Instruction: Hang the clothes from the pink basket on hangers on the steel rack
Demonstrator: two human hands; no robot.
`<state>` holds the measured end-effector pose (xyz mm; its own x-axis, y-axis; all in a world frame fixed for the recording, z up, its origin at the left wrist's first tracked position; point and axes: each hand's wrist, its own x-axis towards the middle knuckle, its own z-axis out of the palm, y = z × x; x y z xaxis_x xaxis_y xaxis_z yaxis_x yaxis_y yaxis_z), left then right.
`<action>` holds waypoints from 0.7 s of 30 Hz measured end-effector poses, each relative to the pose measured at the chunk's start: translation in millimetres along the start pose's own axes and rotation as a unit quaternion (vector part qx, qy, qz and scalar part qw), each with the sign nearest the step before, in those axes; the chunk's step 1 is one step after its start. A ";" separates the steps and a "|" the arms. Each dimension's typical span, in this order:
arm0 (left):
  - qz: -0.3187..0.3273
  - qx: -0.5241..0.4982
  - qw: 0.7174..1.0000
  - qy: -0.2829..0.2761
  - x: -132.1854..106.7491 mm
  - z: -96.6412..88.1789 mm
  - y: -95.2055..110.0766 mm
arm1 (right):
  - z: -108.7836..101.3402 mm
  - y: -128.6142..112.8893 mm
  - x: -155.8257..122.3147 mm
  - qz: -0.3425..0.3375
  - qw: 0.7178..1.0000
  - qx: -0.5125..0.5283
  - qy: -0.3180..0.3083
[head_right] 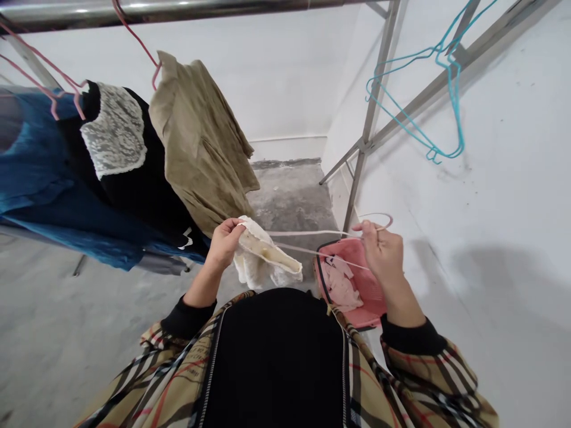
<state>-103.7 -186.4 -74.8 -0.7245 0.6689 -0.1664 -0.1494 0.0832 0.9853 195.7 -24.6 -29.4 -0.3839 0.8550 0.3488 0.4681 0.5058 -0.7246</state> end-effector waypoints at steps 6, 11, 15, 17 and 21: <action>-0.004 -0.040 0.999 0.036 0.9 1.5 -1.2 | 9.1 4.9 -25.0 0.078 0.970 0.156 -0.169; -0.014 -0.063 0.997 0.043 0.7 5.3 0.2 | 3.2 -6.7 -33.5 0.006 0.965 0.133 -0.228; 0.008 -0.057 0.997 0.044 1.0 7.7 -1.0 | 9.4 -19.6 -38.3 -0.034 0.965 0.105 -0.236; 0.038 -0.032 0.998 0.044 0.8 8.8 -3.1 | 18.0 -20.9 -43.4 -0.041 0.966 0.098 -0.236; 0.121 0.064 0.989 0.052 -6.2 16.0 -11.5 | 44.7 -19.6 -54.6 -0.032 0.968 0.094 -0.229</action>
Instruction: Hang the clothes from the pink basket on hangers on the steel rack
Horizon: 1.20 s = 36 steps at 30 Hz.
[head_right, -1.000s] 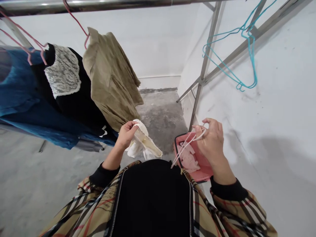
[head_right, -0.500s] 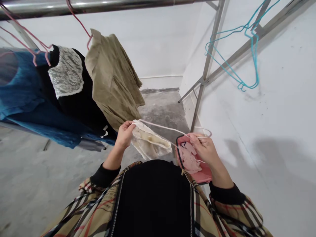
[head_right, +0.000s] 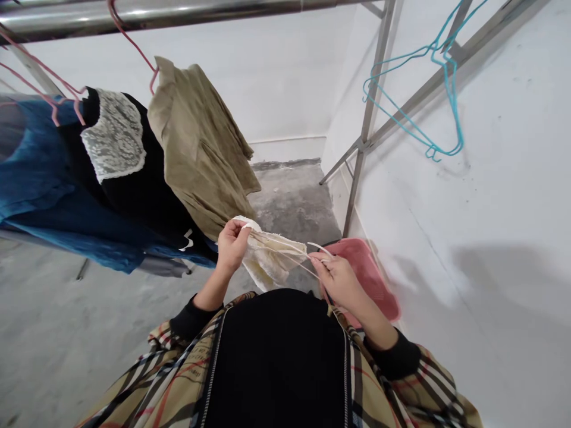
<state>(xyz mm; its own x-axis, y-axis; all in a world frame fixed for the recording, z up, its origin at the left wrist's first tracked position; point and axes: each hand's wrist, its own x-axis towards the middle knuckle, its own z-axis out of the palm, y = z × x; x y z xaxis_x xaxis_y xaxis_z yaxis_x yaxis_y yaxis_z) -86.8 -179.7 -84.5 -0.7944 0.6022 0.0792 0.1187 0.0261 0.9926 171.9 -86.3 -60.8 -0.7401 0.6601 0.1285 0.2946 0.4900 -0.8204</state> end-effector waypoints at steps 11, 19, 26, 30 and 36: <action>0.245 0.220 0.934 -0.135 -44.7 7.6 4.4 | 63.8 36.3 37.8 0.040 0.986 0.129 0.097; 0.342 0.247 0.887 -0.189 -37.9 -2.5 6.5 | 59.5 47.9 40.4 0.005 0.993 0.121 0.013; 0.419 0.381 0.774 -0.282 -45.1 -8.9 29.0 | 57.2 42.2 44.9 0.017 0.984 0.157 0.084; 0.405 0.456 0.767 -0.197 -33.2 -19.3 49.1 | 45.1 31.9 48.0 -0.019 0.987 0.149 0.057; 0.344 0.493 0.772 -0.209 -19.3 -31.9 48.7 | 22.4 16.9 53.8 -0.067 0.987 0.142 0.039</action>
<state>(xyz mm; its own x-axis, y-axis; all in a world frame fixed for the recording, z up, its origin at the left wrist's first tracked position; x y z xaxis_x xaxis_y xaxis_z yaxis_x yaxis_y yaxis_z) -84.7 -215.5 -34.7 -0.1050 0.9434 0.3146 0.9853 0.0558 0.1615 123.5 -55.3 -80.1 -0.7093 0.6474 0.2788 0.0080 0.4029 -0.9152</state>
